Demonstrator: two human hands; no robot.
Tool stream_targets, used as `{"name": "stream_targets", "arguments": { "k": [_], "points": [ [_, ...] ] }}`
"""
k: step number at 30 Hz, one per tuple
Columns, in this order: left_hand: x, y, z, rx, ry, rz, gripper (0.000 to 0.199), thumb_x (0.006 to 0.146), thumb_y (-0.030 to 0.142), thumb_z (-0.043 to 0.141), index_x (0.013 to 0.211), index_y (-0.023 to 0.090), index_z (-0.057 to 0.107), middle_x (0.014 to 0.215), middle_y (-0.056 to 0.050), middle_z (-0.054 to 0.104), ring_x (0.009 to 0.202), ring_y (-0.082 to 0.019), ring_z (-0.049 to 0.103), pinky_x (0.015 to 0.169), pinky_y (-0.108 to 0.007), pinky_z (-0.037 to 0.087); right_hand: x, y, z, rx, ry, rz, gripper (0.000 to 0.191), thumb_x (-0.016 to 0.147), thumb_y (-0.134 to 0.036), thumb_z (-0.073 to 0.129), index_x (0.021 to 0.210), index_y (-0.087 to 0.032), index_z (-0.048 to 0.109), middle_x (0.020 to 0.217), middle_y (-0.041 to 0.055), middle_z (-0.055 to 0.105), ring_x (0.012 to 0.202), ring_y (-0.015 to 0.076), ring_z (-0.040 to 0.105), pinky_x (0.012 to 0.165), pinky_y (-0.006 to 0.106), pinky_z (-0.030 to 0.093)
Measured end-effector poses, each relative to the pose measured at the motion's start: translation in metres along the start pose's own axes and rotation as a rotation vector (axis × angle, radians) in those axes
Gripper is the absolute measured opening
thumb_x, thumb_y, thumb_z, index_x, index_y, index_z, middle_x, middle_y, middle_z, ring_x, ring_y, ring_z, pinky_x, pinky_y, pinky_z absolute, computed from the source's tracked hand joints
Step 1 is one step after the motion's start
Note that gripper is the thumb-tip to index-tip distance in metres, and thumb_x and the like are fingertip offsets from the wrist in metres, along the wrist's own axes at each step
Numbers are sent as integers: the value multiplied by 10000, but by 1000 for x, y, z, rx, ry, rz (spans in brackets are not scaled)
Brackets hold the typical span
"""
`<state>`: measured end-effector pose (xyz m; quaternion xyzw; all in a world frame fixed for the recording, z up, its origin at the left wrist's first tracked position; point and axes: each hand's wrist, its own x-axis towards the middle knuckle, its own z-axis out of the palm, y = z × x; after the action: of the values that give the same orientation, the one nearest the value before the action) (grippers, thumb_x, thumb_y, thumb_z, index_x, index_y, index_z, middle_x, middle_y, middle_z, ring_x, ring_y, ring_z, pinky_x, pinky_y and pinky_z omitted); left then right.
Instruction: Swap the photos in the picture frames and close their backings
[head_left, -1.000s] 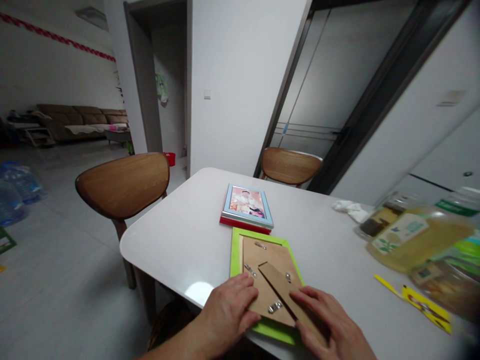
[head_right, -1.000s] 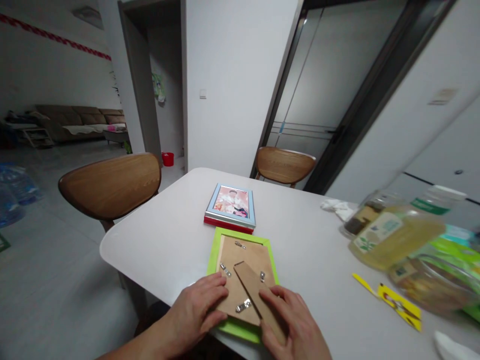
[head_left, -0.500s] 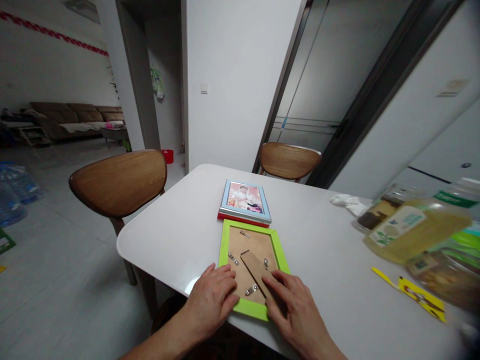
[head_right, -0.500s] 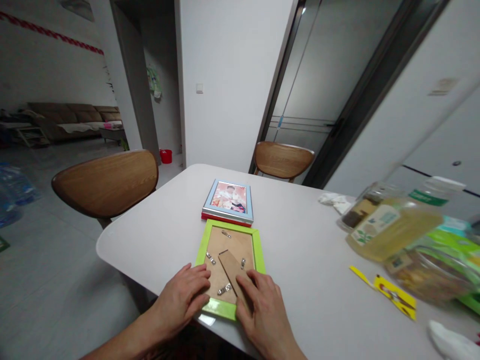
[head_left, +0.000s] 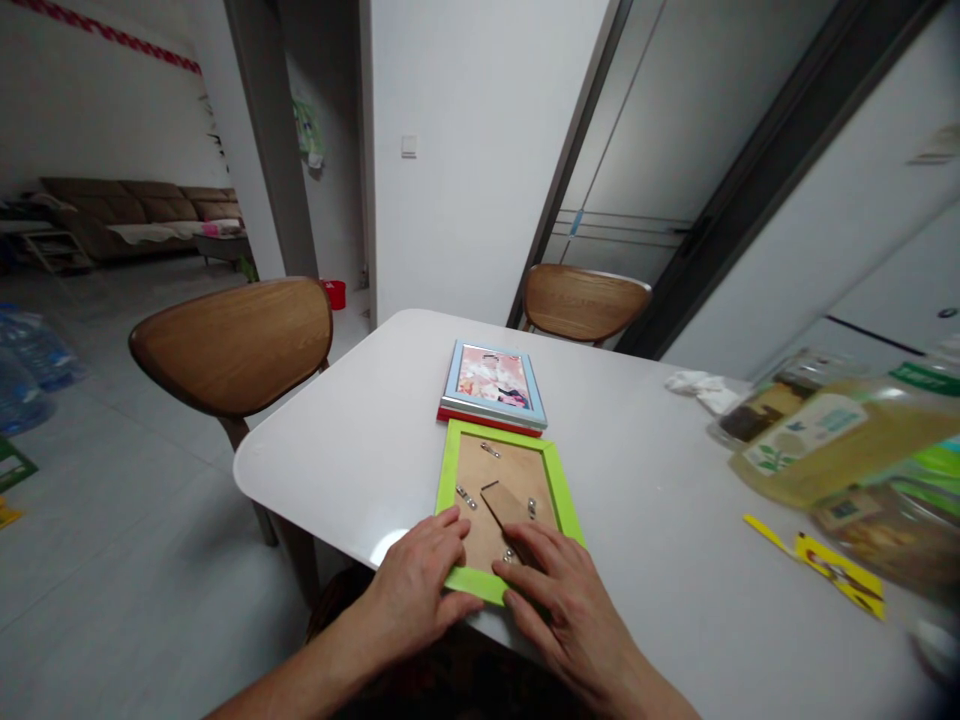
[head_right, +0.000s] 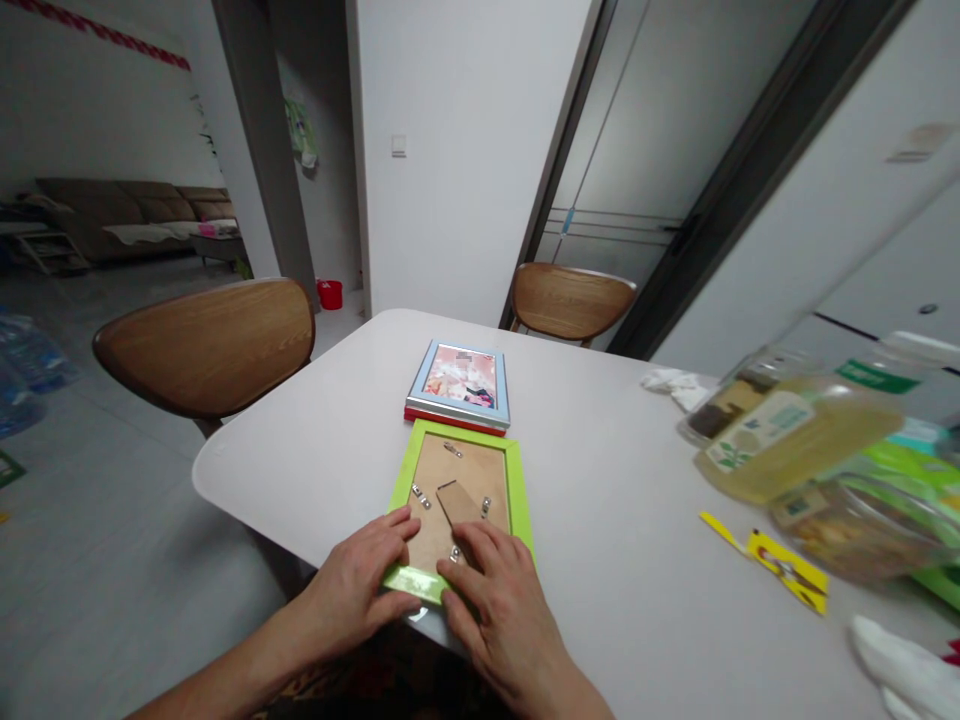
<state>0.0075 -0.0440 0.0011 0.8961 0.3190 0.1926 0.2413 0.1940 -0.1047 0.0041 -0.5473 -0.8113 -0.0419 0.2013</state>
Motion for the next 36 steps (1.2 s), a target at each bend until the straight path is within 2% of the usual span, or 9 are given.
{"name": "stream_targets", "arguments": {
  "k": [5,9,12,18,24,29,36],
  "points": [
    [-1,-1,2,-32,11,-6,246,639,258,654,827,170,522,1198,-70,492,1191,-197,328,975,-320,305,-1,9,-1,16,16,-2,258,756,-270,462,981,-255,588,1078,71,531,995,200,464,810,373,404],
    [-2,-2,2,-27,14,-12,253,631,258,660,830,168,531,1215,-70,477,1196,-190,320,980,-315,302,7,28,1,-41,60,138,308,782,-271,407,1024,-196,582,1061,115,534,965,218,475,783,381,420],
    [-1,-1,0,-22,1,-37,270,624,263,666,842,162,544,1222,-80,471,1196,-193,321,982,-323,301,14,40,3,-81,31,219,320,782,-276,395,1016,-194,597,1042,125,539,932,235,483,759,393,427],
    [0,0,-2,-34,-12,-51,332,607,264,679,893,156,550,1221,-87,471,1190,-195,332,973,-320,313,14,52,6,-12,51,259,291,791,-295,400,869,-192,660,977,97,571,915,198,494,795,337,427],
    [0,-1,-1,-22,-15,-42,338,630,285,656,922,161,542,1231,-85,461,1196,-202,320,974,-341,308,12,63,8,-37,71,366,277,779,-285,421,774,-175,675,934,100,582,874,208,494,775,362,427],
    [1,1,-3,-10,-35,-41,320,629,262,654,909,149,546,1225,-91,466,1198,-200,318,977,-328,305,17,64,9,-9,106,437,222,747,-244,441,706,-174,647,897,84,563,839,194,499,771,361,406],
    [-1,-1,0,-6,-11,-30,408,626,266,652,990,148,510,1218,-91,471,1194,-202,322,976,-337,305,19,63,12,57,132,541,137,695,-190,447,662,-166,577,865,67,526,806,169,508,765,314,402]
  ]
}}
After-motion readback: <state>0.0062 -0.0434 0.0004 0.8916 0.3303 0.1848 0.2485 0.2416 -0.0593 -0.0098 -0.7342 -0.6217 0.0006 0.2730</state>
